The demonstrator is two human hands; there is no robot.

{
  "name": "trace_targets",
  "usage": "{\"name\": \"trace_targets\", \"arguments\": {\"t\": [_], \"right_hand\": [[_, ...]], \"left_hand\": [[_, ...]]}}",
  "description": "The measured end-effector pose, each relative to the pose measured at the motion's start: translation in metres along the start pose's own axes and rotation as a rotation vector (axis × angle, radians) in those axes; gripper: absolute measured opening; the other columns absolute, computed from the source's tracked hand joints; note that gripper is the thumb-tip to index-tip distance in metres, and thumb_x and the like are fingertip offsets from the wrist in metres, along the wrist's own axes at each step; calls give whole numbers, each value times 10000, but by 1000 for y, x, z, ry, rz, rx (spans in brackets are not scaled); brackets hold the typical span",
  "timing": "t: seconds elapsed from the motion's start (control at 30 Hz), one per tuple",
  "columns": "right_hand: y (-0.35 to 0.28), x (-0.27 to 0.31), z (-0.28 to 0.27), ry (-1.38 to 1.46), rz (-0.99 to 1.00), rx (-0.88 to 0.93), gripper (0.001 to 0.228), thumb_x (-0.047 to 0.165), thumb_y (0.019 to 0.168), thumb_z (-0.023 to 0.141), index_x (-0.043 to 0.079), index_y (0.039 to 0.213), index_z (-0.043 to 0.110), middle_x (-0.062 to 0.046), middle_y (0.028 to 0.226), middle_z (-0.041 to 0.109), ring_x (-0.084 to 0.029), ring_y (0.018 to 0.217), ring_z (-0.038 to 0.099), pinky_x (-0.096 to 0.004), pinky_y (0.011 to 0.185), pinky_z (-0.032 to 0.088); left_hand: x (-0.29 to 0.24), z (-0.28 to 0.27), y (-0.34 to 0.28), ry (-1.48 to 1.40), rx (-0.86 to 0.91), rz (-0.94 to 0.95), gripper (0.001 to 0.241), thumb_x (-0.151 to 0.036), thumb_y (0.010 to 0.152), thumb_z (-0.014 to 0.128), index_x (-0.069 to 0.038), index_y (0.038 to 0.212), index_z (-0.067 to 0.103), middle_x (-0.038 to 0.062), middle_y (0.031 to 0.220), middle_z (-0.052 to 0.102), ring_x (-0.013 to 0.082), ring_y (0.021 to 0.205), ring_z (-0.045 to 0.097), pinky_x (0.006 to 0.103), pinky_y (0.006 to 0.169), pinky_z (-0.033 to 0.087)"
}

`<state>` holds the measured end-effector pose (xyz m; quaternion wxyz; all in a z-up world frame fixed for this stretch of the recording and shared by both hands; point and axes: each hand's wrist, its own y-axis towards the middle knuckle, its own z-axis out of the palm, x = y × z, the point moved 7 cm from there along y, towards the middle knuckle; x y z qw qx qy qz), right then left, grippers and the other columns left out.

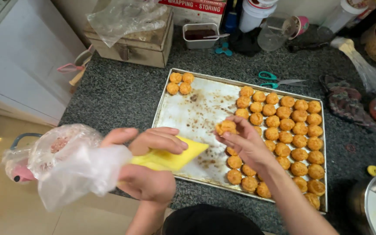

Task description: Filling small pastries with cream using a piping bag and arranging them on a baking sheet.

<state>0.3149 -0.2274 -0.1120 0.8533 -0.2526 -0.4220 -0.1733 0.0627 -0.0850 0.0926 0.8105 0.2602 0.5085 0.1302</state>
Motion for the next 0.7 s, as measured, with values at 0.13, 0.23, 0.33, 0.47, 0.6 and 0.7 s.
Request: {"name": "trace_targets", "arguments": {"t": [0.13, 0.23, 0.33, 0.47, 0.6, 0.7], "right_hand": [[-19, 4, 1, -768, 149, -170, 454, 192, 1008, 951, 126, 1376, 692, -92, 1397, 778, -254, 1131, 870, -353, 940, 769], [-28, -32, -5, -1294, 261, -28, 655, 395, 1102, 833, 166, 1689, 652, -77, 1710, 750, -203, 1065, 885, -392, 1011, 774], [-24, -79, -33, -1712, 178, 106, 554, 509, 1164, 717, 259, 1657, 682, -26, 1540, 803, -237, 1204, 860, -481, 1037, 751], [-24, -92, -35, -1822, 284, 164, 632, 563, 1112, 758, 330, 1671, 579, -50, 1571, 676, -456, 1231, 825, -672, 983, 690], [9, -85, -20, -1701, 296, 127, 852, 689, 1104, 710, 326, 1835, 465, -35, 1773, 535, -358, 1260, 870, -585, 1128, 610], [113, -88, -22, -1388, 47, -47, 620, 664, 971, 861, 256, 1424, 749, 230, 1784, 695, -156, 862, 927, -391, 903, 685]], "left_hand": [[12, -8, 4, -37, -85, -120, 868, -949, 1216, 486, -116, 1430, 368, 136, 684, 680, 385, 603, 723, 568, 857, 748], [8, -7, 10, -31, -98, -104, 789, -830, 1269, 376, -65, 1466, 390, 106, 659, 625, 266, 566, 671, 502, 838, 735], [13, -15, 22, -64, -186, -197, 783, -842, 1200, 356, -99, 1444, 407, 111, 614, 619, 282, 521, 663, 497, 827, 736], [27, -44, 35, -163, -357, -317, 727, -790, 1143, 290, -176, 1466, 510, 100, 604, 630, 305, 510, 684, 572, 894, 787], [52, -78, 48, -263, -589, -541, 695, -889, 997, 366, -307, 1287, 611, 60, 566, 624, 349, 530, 708, 647, 1081, 728], [123, -118, 48, -635, -655, -414, 617, -715, 1040, 772, -193, 1358, 689, 90, 744, 801, 260, 824, 811, 691, 1203, 651]]}}
